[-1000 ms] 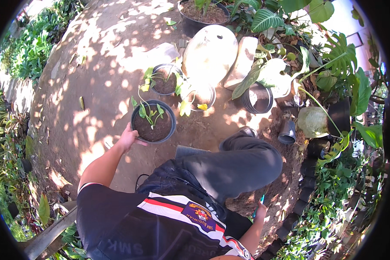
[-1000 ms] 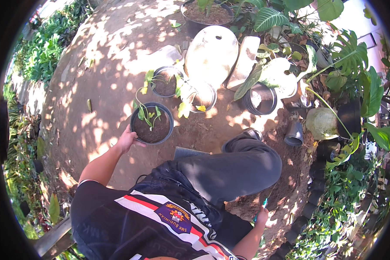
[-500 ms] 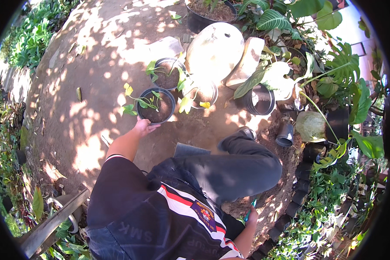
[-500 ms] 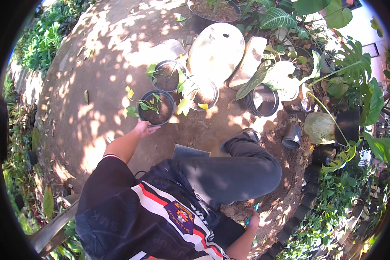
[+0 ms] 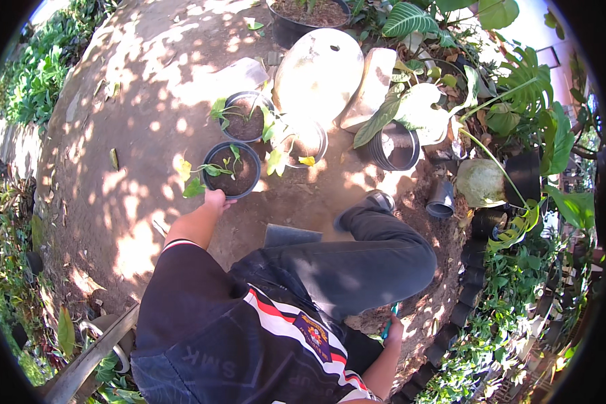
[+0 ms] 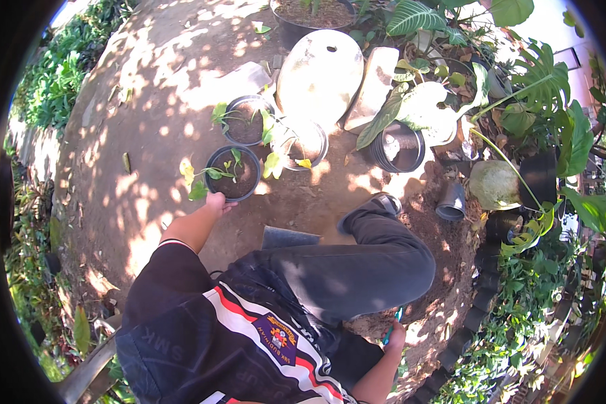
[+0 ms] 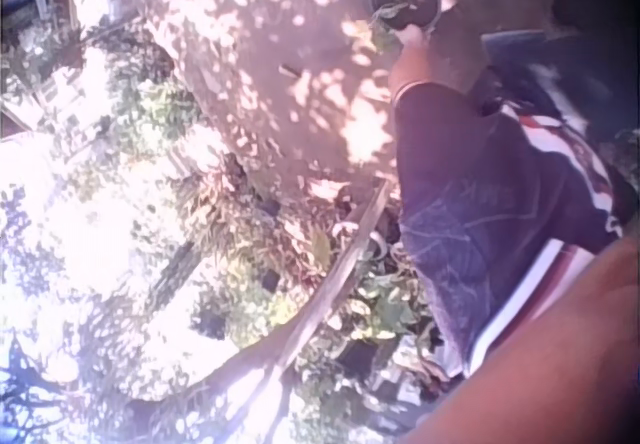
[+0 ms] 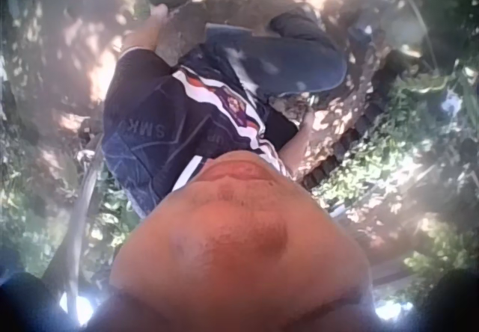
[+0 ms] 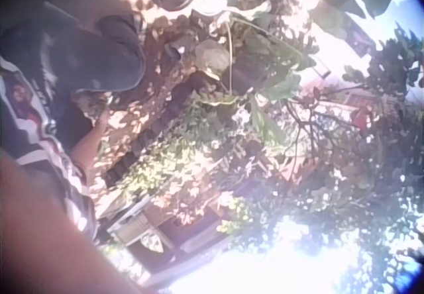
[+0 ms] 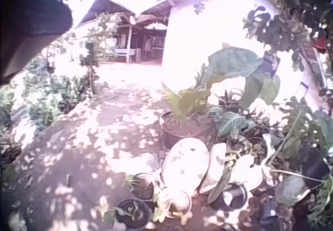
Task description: The person uses a trowel to fill a black pot with soil, places a small plant into the pot, adds more soil around the plant, and then carries the finished pot to another area.
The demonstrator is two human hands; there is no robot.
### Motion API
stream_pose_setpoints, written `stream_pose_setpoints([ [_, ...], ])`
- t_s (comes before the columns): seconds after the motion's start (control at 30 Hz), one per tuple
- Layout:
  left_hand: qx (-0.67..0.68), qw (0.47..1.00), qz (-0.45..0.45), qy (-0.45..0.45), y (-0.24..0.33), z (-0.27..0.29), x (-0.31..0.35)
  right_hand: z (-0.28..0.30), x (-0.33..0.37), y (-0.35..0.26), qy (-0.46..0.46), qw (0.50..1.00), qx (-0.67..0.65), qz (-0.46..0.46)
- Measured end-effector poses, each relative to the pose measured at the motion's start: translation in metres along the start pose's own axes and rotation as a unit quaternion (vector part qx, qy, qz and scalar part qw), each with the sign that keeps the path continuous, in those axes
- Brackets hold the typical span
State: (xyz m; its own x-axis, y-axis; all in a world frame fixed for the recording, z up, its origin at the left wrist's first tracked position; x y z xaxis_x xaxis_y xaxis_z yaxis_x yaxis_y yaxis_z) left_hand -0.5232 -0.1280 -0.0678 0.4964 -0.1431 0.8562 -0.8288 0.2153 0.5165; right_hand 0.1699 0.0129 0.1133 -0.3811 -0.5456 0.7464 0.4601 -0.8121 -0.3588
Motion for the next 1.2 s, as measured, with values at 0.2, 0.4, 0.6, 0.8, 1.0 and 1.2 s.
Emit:
stream_pose_setpoints([
  [0.2, -0.121, 0.987, -0.087, 0.06, 0.048, 0.047, -0.023, 0.009, -0.006, 0.014, 0.022, 0.999, -0.032, 0.01],
  [0.4, -0.008, 0.967, -0.04, 0.251, -0.007, 0.02, 0.034, 0.0, 0.009, -0.008, 0.027, 0.999, 0.0, 0.034],
  [0.6, -0.426, 0.819, -0.284, 0.259, 0.014, -0.079, 0.129, 0.017, 0.021, -0.027, 0.077, 0.993, -0.056, 0.069],
  [0.8, -0.427, 0.802, -0.372, -0.188, 0.002, -0.282, 0.156, 0.015, 0.031, -0.034, 0.093, 0.99, -0.078, 0.074],
  [1.0, -0.419, 0.807, -0.364, -0.202, 0.006, -0.463, 0.161, 0.023, 0.052, -0.027, 0.122, 0.988, -0.059, 0.079],
  [1.2, -0.381, 0.883, -0.199, -0.189, -0.01, -0.492, 0.096, 0.029, 0.063, -0.029, 0.139, 0.987, -0.04, 0.069],
])
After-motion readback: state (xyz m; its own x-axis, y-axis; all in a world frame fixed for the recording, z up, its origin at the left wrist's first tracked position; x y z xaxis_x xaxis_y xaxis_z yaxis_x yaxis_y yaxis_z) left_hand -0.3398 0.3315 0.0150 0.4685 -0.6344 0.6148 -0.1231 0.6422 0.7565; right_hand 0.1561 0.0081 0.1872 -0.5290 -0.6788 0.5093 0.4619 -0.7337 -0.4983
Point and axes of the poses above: each hand's wrist, its own x-axis away from the middle knuckle, its own z-axis out of the back of the hand, y = z × x, the point moved 10 cm from there along -x, towards the middle knuckle, and after that the axes turned 12 degrees about x, right-handed, at the moved point
